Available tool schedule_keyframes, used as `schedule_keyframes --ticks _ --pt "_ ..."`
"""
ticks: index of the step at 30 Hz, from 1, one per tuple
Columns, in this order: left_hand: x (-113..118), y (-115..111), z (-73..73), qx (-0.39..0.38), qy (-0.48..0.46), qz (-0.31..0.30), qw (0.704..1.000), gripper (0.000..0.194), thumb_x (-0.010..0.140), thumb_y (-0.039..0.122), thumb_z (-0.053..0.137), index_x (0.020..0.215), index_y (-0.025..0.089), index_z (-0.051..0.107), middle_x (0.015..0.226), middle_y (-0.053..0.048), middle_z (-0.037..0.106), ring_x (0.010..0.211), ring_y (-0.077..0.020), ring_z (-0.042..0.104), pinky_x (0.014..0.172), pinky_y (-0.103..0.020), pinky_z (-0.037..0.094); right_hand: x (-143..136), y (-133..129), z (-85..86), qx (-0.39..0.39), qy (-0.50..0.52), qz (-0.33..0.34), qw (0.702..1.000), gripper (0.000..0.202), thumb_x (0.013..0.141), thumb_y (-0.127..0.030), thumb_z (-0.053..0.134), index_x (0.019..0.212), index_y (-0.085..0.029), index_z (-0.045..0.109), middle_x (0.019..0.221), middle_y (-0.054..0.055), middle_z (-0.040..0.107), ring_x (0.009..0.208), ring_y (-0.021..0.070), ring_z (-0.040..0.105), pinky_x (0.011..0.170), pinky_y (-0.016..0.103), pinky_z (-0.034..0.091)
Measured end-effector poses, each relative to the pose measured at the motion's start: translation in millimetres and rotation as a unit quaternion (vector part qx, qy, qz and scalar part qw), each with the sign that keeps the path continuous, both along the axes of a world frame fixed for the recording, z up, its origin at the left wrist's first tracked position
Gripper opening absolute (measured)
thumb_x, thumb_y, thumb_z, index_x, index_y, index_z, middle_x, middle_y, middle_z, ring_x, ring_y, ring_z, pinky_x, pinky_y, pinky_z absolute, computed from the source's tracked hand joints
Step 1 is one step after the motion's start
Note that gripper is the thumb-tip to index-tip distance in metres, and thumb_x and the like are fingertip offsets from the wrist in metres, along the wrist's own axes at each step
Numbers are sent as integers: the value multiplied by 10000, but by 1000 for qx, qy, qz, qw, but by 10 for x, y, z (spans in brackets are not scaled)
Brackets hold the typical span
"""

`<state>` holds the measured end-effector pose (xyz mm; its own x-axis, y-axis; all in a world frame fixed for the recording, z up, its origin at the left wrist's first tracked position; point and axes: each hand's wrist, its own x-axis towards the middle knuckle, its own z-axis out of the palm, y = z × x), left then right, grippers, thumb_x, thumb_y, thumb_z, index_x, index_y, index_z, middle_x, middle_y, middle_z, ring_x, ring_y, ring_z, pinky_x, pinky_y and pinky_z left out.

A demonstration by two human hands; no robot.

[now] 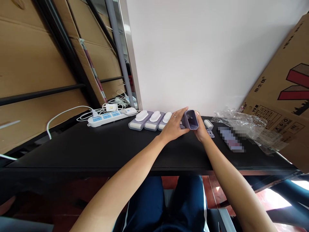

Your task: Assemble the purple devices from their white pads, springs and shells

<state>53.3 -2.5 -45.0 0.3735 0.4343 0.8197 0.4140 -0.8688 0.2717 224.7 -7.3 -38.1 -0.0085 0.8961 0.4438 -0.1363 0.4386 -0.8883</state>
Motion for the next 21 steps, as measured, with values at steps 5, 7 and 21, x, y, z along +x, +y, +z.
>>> schedule_keyframes --ticks 5,7,21 --pt "0 15 -9 5 -6 -2 1000 989 861 258 821 1675 304 263 1631 -142 512 1528 -308 486 1256 -484 425 24 44 -15 58 -33 -53 996 519 931 -747 556 1125 -278 662 1143 16 708 1150 237 643 1038 374 521" --pt "-3 21 -14 2 -4 3 1000 983 861 268 823 1673 303 271 1632 -144 510 1528 -312 486 1260 -492 420 27 42 -5 69 -46 -70 994 520 930 -753 555 1107 -277 664 1117 17 709 1128 237 642 1027 375 520" --pt "-4 23 -12 -7 -7 2 1000 947 872 297 814 1665 285 297 1628 -151 514 1530 -317 485 1267 -494 409 45 34 10 105 -86 -99 986 505 966 -728 521 1094 -263 669 1095 37 712 1107 244 653 1028 389 519"
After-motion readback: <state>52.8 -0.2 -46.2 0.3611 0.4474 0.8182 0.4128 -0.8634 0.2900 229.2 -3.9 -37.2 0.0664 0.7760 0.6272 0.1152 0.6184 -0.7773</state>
